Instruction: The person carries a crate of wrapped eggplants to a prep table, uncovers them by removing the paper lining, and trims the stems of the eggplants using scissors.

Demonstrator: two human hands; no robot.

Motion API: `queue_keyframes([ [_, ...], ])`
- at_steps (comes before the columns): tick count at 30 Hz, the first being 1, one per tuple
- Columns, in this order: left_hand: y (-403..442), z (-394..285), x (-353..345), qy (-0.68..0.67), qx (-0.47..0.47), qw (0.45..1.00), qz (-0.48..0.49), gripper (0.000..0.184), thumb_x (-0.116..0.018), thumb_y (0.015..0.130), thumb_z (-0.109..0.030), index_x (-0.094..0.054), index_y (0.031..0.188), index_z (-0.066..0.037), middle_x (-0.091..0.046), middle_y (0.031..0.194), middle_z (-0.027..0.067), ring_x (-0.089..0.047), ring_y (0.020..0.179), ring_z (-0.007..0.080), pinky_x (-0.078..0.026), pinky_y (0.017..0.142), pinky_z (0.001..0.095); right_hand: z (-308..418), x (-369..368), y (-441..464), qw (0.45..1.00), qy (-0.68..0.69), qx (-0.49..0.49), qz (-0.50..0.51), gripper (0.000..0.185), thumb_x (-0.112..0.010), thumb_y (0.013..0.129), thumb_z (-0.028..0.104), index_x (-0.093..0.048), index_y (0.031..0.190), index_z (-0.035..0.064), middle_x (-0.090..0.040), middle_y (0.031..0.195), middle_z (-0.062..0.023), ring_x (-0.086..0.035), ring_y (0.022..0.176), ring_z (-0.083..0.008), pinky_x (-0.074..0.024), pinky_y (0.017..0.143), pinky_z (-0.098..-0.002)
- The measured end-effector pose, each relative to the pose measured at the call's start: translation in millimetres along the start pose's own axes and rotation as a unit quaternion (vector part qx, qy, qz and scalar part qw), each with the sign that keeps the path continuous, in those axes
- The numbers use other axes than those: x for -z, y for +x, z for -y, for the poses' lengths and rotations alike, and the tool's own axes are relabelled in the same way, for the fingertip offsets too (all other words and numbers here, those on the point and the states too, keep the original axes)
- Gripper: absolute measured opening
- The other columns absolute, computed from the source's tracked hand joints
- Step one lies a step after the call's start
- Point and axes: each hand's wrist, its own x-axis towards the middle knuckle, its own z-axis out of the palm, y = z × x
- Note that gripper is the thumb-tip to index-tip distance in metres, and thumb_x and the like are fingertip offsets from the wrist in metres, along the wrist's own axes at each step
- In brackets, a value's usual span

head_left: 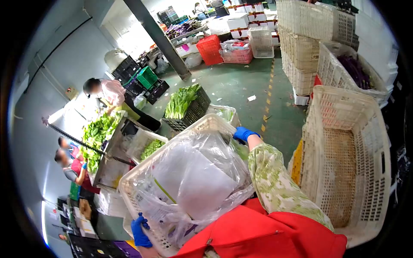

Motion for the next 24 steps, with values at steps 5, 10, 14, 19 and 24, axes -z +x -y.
queue_keyframes([
  [5, 14, -17, -81, 0.023, -0.005, 0.999, -0.024, 0.028, -0.057, 0.075, -0.009, -0.055, 0.102, -0.004, -0.055, 0.064, 0.0065, -0.047, 0.043, 0.0119, -0.04, 0.039, 0.0246, 2, 56, 87, 0.999, 0.033, -0.014, 0.033, 0.03, -0.061, 0.071, 0.014, -0.058, 0.098, 0.0003, -0.062, 0.071, -0.0158, -0.059, 0.05, -0.0234, -0.0473, 0.045, -0.0368],
  [10, 10, -40, -124, 0.002, -0.006, 0.999, -0.048, 0.031, -0.057, 0.076, -0.01, -0.055, 0.106, -0.005, -0.054, 0.064, 0.0053, -0.047, 0.044, 0.0114, -0.041, 0.04, 0.0237, 27, 88, 128, 0.998, 0.011, 0.025, 0.052, 0.026, -0.06, 0.071, 0.014, -0.058, 0.094, 0.001, -0.061, 0.068, -0.0148, -0.058, 0.049, -0.0247, -0.0475, 0.045, -0.0374],
  [14, 27, -35, -138, -0.004, -0.001, 0.999, -0.05, 0.033, -0.058, 0.078, -0.013, -0.054, 0.109, -0.005, -0.053, 0.064, 0.0036, -0.046, 0.045, 0.0104, -0.04, 0.041, 0.0237, 41, 101, 151, 0.997, 0.044, 0.005, 0.07, 0.029, -0.058, 0.071, 0.015, -0.057, 0.098, 0.0024, -0.06, 0.07, -0.0142, -0.058, 0.05, -0.0239, -0.0464, 0.045, -0.0379],
  [19, 37, -14, -155, -0.046, 0.015, 0.997, -0.062, 0.03, -0.058, 0.081, -0.014, -0.055, 0.11, -0.006, -0.053, 0.065, 0.0031, -0.045, 0.045, 0.0096, -0.04, 0.041, 0.0241, 53, 110, 189, 0.996, -0.041, 0.045, 0.058, 0.03, -0.057, 0.072, 0.018, -0.059, 0.099, 0.004, -0.062, 0.071, -0.0143, -0.057, 0.051, -0.0235, -0.0446, 0.047, -0.037],
  [24, 41, -27, -195, -0.059, 0.019, 0.994, -0.092, 0.03, -0.058, 0.081, -0.015, -0.055, 0.109, -0.007, -0.053, 0.065, 0.0031, -0.046, 0.047, 0.0094, -0.04, 0.042, 0.0236, 56, 130, 215, 0.995, 0.013, 0.048, 0.086, 0.031, -0.063, 0.07, 0.016, -0.058, 0.096, -0.0011, -0.059, 0.065, -0.0134, -0.059, 0.047, -0.0229, -0.0477, 0.043, -0.0357],
])
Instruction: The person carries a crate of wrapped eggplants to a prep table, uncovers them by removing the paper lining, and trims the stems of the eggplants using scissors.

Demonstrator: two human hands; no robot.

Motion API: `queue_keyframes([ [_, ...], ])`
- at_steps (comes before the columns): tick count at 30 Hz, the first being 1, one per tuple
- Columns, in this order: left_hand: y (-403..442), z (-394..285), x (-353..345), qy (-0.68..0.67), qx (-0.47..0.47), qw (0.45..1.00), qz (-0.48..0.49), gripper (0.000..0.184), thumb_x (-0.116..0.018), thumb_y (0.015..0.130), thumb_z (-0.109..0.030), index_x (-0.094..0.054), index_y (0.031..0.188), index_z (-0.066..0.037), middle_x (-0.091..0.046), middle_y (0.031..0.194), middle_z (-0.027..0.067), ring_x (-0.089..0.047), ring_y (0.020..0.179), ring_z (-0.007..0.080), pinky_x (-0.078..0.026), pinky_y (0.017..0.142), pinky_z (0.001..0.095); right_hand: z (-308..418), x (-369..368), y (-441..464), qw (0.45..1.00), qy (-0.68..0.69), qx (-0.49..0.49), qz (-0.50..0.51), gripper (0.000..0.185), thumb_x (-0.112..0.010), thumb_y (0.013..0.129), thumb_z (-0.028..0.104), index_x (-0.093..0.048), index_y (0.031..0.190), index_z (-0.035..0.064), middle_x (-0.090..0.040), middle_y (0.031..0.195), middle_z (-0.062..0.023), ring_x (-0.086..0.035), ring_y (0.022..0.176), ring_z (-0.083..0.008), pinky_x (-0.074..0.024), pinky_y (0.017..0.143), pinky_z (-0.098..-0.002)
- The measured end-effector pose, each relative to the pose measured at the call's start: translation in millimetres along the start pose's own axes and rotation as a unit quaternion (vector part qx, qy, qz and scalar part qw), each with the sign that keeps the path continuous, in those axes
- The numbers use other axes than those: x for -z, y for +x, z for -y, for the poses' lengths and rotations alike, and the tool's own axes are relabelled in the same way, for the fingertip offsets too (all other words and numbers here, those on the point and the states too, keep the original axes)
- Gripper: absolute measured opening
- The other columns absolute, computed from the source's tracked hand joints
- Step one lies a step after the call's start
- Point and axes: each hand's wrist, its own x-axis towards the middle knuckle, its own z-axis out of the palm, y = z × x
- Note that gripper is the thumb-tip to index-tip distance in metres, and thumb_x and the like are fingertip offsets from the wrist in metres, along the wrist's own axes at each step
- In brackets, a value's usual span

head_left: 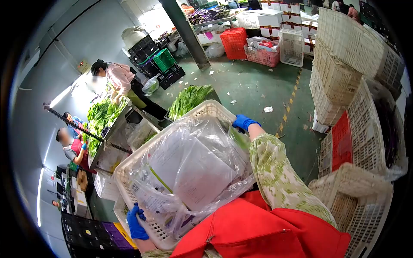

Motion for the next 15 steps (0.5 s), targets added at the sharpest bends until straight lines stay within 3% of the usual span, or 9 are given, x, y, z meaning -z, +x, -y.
queue_keyframes([
  [6, 16, 8, -111, 0.029, -0.014, 0.999, -0.025, 0.028, -0.059, 0.081, -0.017, -0.056, 0.106, -0.006, -0.053, 0.063, 0.0043, -0.046, 0.045, 0.0112, -0.04, 0.04, 0.0246, -45, 77, 90, 0.999, -0.048, -0.009, 0.015, 0.027, -0.063, 0.071, 0.016, -0.059, 0.091, -0.0009, -0.062, 0.067, -0.0145, -0.06, 0.052, -0.0233, -0.0487, 0.048, -0.0366],
  [9, 22, 2, -186, 0.062, 0.024, 0.998, -0.023, 0.029, -0.06, 0.08, -0.018, -0.056, 0.106, -0.005, -0.054, 0.062, 0.0054, -0.047, 0.044, 0.0119, -0.04, 0.039, 0.025, -76, 127, 131, 0.999, -0.031, -0.018, 0.019, 0.024, -0.063, 0.071, 0.016, -0.06, 0.09, 0.0, -0.062, 0.067, -0.0149, -0.061, 0.053, -0.0234, -0.0488, 0.05, -0.0371],
  [13, 16, -8, -265, 0.079, 0.033, 0.995, -0.042, 0.027, -0.06, 0.08, -0.017, -0.058, 0.105, -0.006, -0.055, 0.063, 0.0047, -0.047, 0.045, 0.011, -0.04, 0.041, 0.0241, -90, 190, 162, 0.996, -0.009, -0.08, 0.029, 0.028, -0.062, 0.073, 0.015, -0.058, 0.096, 0.001, -0.061, 0.067, -0.0139, -0.059, 0.05, -0.0227, -0.0481, 0.047, -0.036],
  [15, 11, -7, -290, 0.06, -0.003, 0.998, -0.031, 0.028, -0.06, 0.081, -0.018, -0.057, 0.107, -0.007, -0.055, 0.064, 0.0035, -0.046, 0.046, 0.0102, -0.04, 0.042, 0.0234, -84, 217, 172, 0.997, 0.013, -0.067, 0.047, 0.03, -0.061, 0.073, 0.014, -0.057, 0.099, 0.0003, -0.061, 0.069, -0.014, -0.059, 0.049, -0.023, -0.0482, 0.045, -0.0361],
])
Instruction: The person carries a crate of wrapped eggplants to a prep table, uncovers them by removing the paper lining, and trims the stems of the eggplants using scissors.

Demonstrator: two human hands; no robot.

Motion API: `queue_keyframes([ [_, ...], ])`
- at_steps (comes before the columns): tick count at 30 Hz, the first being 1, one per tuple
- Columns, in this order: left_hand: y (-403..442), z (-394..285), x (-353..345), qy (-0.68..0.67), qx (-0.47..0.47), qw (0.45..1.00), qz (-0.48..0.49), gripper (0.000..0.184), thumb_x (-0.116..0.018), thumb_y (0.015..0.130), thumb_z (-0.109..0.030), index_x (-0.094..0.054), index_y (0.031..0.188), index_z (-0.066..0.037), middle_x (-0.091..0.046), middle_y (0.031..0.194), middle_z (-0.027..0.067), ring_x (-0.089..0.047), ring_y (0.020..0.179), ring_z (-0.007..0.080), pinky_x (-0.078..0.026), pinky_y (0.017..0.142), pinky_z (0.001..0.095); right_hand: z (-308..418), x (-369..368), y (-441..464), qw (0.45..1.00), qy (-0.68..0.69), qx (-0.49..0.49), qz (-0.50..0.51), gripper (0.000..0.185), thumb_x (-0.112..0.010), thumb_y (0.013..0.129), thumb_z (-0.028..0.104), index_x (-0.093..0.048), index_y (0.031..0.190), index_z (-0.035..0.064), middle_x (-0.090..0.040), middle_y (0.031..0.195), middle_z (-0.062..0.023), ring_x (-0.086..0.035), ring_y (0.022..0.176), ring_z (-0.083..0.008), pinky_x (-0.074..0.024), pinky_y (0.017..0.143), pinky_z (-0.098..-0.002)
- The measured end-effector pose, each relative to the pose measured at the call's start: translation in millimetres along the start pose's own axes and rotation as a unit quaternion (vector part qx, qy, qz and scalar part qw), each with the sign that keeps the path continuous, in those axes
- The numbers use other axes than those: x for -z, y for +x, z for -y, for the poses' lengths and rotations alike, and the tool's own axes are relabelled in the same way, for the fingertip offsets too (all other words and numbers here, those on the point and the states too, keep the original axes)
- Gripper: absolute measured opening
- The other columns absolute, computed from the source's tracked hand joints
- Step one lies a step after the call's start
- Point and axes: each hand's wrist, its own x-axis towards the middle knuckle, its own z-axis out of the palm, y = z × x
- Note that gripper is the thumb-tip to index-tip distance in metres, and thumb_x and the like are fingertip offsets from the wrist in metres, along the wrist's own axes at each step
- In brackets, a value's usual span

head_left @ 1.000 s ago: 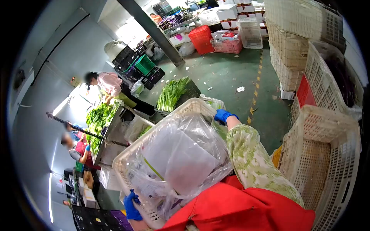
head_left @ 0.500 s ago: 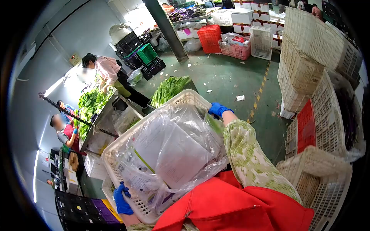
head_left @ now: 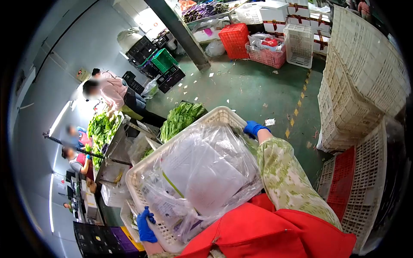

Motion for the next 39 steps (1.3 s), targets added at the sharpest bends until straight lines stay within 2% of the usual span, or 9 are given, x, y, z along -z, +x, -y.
queue_keyframes([
  [6, 8, -4, -49, -0.015, 0.033, 0.999, 0.005, 0.03, -0.06, 0.082, -0.017, -0.056, 0.11, -0.006, -0.053, 0.063, 0.0031, -0.047, 0.046, 0.0099, -0.04, 0.042, 0.023, 28, 56, 13, 0.999, -0.034, 0.014, -0.017, 0.029, -0.06, 0.073, 0.014, -0.056, 0.098, -0.0005, -0.061, 0.071, -0.0148, -0.06, 0.05, -0.0229, -0.049, 0.045, -0.0362],
  [10, 12, 12, -84, -0.055, 0.002, 0.998, 0.015, 0.025, -0.06, 0.082, -0.019, -0.059, 0.102, -0.005, -0.054, 0.062, 0.0013, -0.047, 0.045, 0.0098, -0.039, 0.042, 0.0218, 36, 88, 20, 0.996, -0.078, 0.017, -0.031, 0.029, -0.061, 0.073, 0.015, -0.055, 0.097, -0.0012, -0.061, 0.069, -0.0152, -0.06, 0.05, -0.0236, -0.0488, 0.045, -0.0356],
  [15, 29, -9, -135, -0.043, 0.003, 0.999, 0.028, 0.027, -0.061, 0.081, -0.019, -0.059, 0.104, -0.004, -0.054, 0.062, 0.0013, -0.047, 0.045, 0.0095, -0.039, 0.042, 0.0219, 25, 135, 35, 0.999, -0.033, -0.001, -0.035, 0.032, -0.062, 0.072, 0.014, -0.056, 0.1, -0.0013, -0.06, 0.068, -0.0146, -0.058, 0.048, -0.0236, -0.0474, 0.043, -0.0361],
  [22, 53, -25, -281, 0.006, -0.006, 0.999, 0.049, 0.029, -0.061, 0.082, -0.018, -0.056, 0.107, -0.005, -0.054, 0.065, 0.0025, -0.047, 0.047, 0.0098, -0.039, 0.041, 0.023, -25, 256, 101, 0.997, 0.051, 0.01, -0.055, 0.026, -0.063, 0.073, 0.013, -0.056, 0.095, 0.0016, -0.059, 0.068, -0.0139, -0.057, 0.049, -0.0231, -0.0455, 0.042, -0.0359],
  [23, 55, -29, -305, -0.007, 0.019, 0.999, 0.047, 0.029, -0.061, 0.082, -0.018, -0.056, 0.107, -0.005, -0.054, 0.065, 0.0032, -0.047, 0.046, 0.0105, -0.039, 0.041, 0.0236, -32, 278, 119, 0.997, 0.024, 0.012, -0.072, 0.027, -0.062, 0.072, 0.011, -0.055, 0.096, 0.0005, -0.056, 0.061, -0.0124, -0.054, 0.044, -0.0205, -0.0418, 0.038, -0.035],
  [26, 48, -40, -386, 0.006, 0.03, 0.997, 0.065, 0.032, -0.06, 0.082, -0.017, -0.053, 0.111, -0.005, -0.053, 0.065, 0.003, -0.046, 0.047, 0.0103, -0.039, 0.043, 0.023, -48, 358, 144, 0.998, 0.008, 0.019, -0.066, 0.028, -0.063, 0.072, 0.012, -0.055, 0.096, 0.0007, -0.055, 0.061, -0.0124, -0.054, 0.045, -0.0202, -0.0415, 0.038, -0.0348],
  [30, 52, -63, -478, -0.006, 0.003, 0.996, 0.084, 0.033, -0.059, 0.083, -0.018, -0.053, 0.112, -0.003, -0.053, 0.065, 0.0028, -0.046, 0.048, 0.009, -0.04, 0.043, 0.0211, -68, 440, 163, 0.992, 0.064, 0.017, -0.104, 0.028, -0.064, 0.071, 0.012, -0.056, 0.096, 0.0006, -0.055, 0.063, -0.0104, -0.053, 0.049, -0.0179, -0.0439, 0.045, -0.0314],
  [36, 106, -97, -579, -0.001, -0.005, 0.992, 0.124, 0.033, -0.058, 0.083, -0.017, -0.053, 0.112, -0.003, -0.053, 0.064, 0.0026, -0.045, 0.047, 0.0087, -0.039, 0.042, 0.0214, -70, 523, 195, 0.978, 0.139, 0.052, -0.15, 0.024, -0.063, 0.073, 0.011, -0.055, 0.093, 0.0011, -0.054, 0.062, -0.0095, -0.052, 0.048, -0.0172, -0.0434, 0.043, -0.0325],
  [39, 148, -97, -612, -0.022, -0.032, 0.988, 0.151, 0.031, -0.058, 0.082, -0.016, -0.053, 0.11, -0.002, -0.052, 0.065, 0.0022, -0.045, 0.047, 0.0086, -0.039, 0.043, 0.0213, -46, 547, 199, 0.971, 0.144, 0.024, -0.188, 0.021, -0.062, 0.075, 0.012, -0.055, 0.093, 0.0048, -0.051, 0.061, -0.0076, -0.047, 0.043, -0.017, -0.04, 0.039, -0.0329],
])
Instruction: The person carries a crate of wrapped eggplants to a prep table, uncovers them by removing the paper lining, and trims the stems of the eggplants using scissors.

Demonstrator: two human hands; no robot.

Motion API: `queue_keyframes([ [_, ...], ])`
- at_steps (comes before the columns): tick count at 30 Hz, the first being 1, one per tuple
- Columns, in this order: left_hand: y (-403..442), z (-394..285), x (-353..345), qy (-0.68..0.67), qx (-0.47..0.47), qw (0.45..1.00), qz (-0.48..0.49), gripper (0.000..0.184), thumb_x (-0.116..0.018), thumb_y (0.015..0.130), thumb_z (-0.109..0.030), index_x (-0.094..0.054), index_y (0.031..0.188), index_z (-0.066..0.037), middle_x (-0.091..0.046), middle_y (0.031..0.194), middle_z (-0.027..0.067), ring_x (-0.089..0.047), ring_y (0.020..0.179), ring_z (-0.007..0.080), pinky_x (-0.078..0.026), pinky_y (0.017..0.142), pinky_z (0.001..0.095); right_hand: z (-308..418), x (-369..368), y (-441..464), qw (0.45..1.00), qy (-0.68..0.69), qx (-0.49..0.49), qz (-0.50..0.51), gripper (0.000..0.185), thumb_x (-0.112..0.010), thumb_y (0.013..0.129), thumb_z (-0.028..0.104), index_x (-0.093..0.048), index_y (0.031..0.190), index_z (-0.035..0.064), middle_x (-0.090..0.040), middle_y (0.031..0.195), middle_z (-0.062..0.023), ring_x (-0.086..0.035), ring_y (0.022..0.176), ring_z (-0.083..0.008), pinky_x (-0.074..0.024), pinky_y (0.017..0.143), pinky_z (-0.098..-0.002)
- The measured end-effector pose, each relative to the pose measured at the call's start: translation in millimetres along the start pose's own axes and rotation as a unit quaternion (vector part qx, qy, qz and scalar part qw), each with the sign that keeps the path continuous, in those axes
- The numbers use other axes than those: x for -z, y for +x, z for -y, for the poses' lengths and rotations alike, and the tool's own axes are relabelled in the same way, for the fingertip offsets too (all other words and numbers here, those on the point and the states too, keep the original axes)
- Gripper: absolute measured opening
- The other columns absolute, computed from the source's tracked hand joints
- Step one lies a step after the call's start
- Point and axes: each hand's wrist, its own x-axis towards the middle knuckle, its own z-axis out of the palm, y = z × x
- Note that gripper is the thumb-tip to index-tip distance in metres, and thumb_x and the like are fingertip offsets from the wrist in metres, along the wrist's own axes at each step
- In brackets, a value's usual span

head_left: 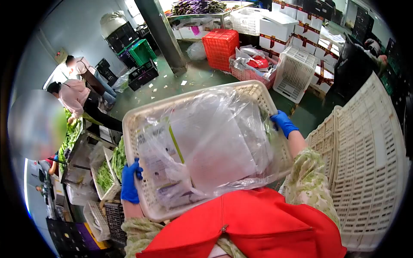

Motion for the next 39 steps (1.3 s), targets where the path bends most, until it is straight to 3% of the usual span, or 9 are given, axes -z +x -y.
queue_keyframes([
  [7, 161, -37, -80, 0.023, -0.004, 0.998, 0.06, 0.032, -0.06, 0.081, -0.018, -0.055, 0.108, -0.003, -0.054, 0.066, 0.004, -0.046, 0.05, 0.0081, -0.038, 0.043, 0.0209, 41, 38, 86, 0.996, -0.049, 0.015, -0.072, 0.022, -0.064, 0.073, 0.014, -0.057, 0.092, 0.0039, -0.055, 0.066, -0.0056, -0.05, 0.051, -0.0139, -0.0415, 0.048, -0.0299],
  [8, 187, -41, -100, 0.031, -0.001, 0.997, 0.067, 0.032, -0.059, 0.081, -0.018, -0.055, 0.109, -0.003, -0.054, 0.066, 0.0041, -0.046, 0.05, 0.0081, -0.038, 0.044, 0.0211, 44, 46, 100, 0.991, -0.057, 0.062, -0.101, 0.023, -0.064, 0.073, 0.016, -0.057, 0.091, 0.0035, -0.054, 0.064, -0.0057, -0.049, 0.05, -0.0142, -0.041, 0.047, -0.0304],
  [11, 250, -47, -153, 0.049, 0.02, 0.994, 0.096, 0.031, -0.059, 0.081, -0.02, -0.055, 0.108, -0.003, -0.055, 0.066, 0.0047, -0.045, 0.049, 0.0084, -0.038, 0.044, 0.0219, 68, 60, 118, 0.995, 0.004, -0.019, -0.098, 0.024, -0.064, 0.075, 0.019, -0.057, 0.095, 0.0052, -0.054, 0.07, -0.0031, -0.048, 0.052, -0.0129, -0.0395, 0.047, -0.0274],
  [13, 291, -61, -173, 0.046, 0.024, 0.991, 0.127, 0.031, -0.059, 0.081, -0.02, -0.055, 0.107, -0.004, -0.055, 0.066, 0.0048, -0.045, 0.049, 0.0085, -0.038, 0.044, 0.0223, 65, 72, 147, 0.992, -0.027, 0.019, -0.119, 0.024, -0.06, 0.073, 0.013, -0.056, 0.096, 0.0056, -0.053, 0.07, -0.0035, -0.048, 0.053, -0.015, -0.0401, 0.047, -0.0299],
  [19, 417, -89, -291, 0.075, -0.003, 0.987, 0.144, 0.032, -0.059, 0.08, -0.023, -0.056, 0.106, -0.004, -0.056, 0.064, 0.0057, -0.047, 0.048, 0.0104, -0.038, 0.043, 0.0245, 66, 110, 296, 0.989, 0.01, -0.013, -0.144, 0.026, -0.06, 0.074, 0.014, -0.056, 0.098, 0.0068, -0.053, 0.068, -0.0067, -0.05, 0.051, -0.0171, -0.0409, 0.044, -0.0323],
  [24, 492, -116, -336, 0.091, 0.013, 0.989, 0.115, 0.032, -0.058, 0.08, -0.022, -0.055, 0.107, -0.003, -0.057, 0.065, 0.007, -0.046, 0.046, 0.0109, -0.038, 0.042, 0.025, 145, 86, 373, 0.99, 0.026, -0.01, -0.14, 0.021, -0.06, 0.073, 0.016, -0.059, 0.092, 0.0046, -0.054, 0.069, -0.003, -0.049, 0.057, -0.0127, -0.0404, 0.052, -0.029],
  [27, 550, -130, -345, 0.081, 0.012, 0.992, 0.097, 0.033, -0.059, 0.08, -0.023, -0.055, 0.107, -0.004, -0.057, 0.065, 0.0076, -0.046, 0.046, 0.0108, -0.037, 0.041, 0.025, 140, 83, 461, 0.993, 0.014, 0.016, -0.114, 0.019, -0.06, 0.074, 0.016, -0.058, 0.09, 0.006, -0.052, 0.066, -0.0025, -0.047, 0.055, -0.0128, -0.0391, 0.05, -0.0287],
  [31, 656, -150, -368, 0.075, 0.006, 0.992, 0.098, 0.033, -0.059, 0.08, -0.023, -0.055, 0.107, -0.004, -0.057, 0.065, 0.0077, -0.046, 0.046, 0.0108, -0.037, 0.041, 0.0248, 208, 37, 536, 0.994, 0.014, 0.02, -0.106, 0.017, -0.058, 0.075, 0.015, -0.057, 0.09, 0.0069, -0.051, 0.064, -0.003, -0.047, 0.052, -0.0146, -0.0384, 0.047, -0.029],
  [39, 840, -228, -444, 0.084, -0.024, 0.984, 0.158, 0.035, -0.058, 0.081, -0.023, -0.055, 0.109, -0.003, -0.054, 0.066, 0.004, -0.046, 0.051, 0.0099, -0.037, 0.047, 0.0225, 273, 21, 678, 0.982, 0.042, 0.013, -0.181, 0.022, -0.061, 0.076, 0.017, -0.056, 0.096, 0.0081, -0.051, 0.066, -0.0024, -0.047, 0.049, -0.0141, -0.0379, 0.045, -0.0289],
])
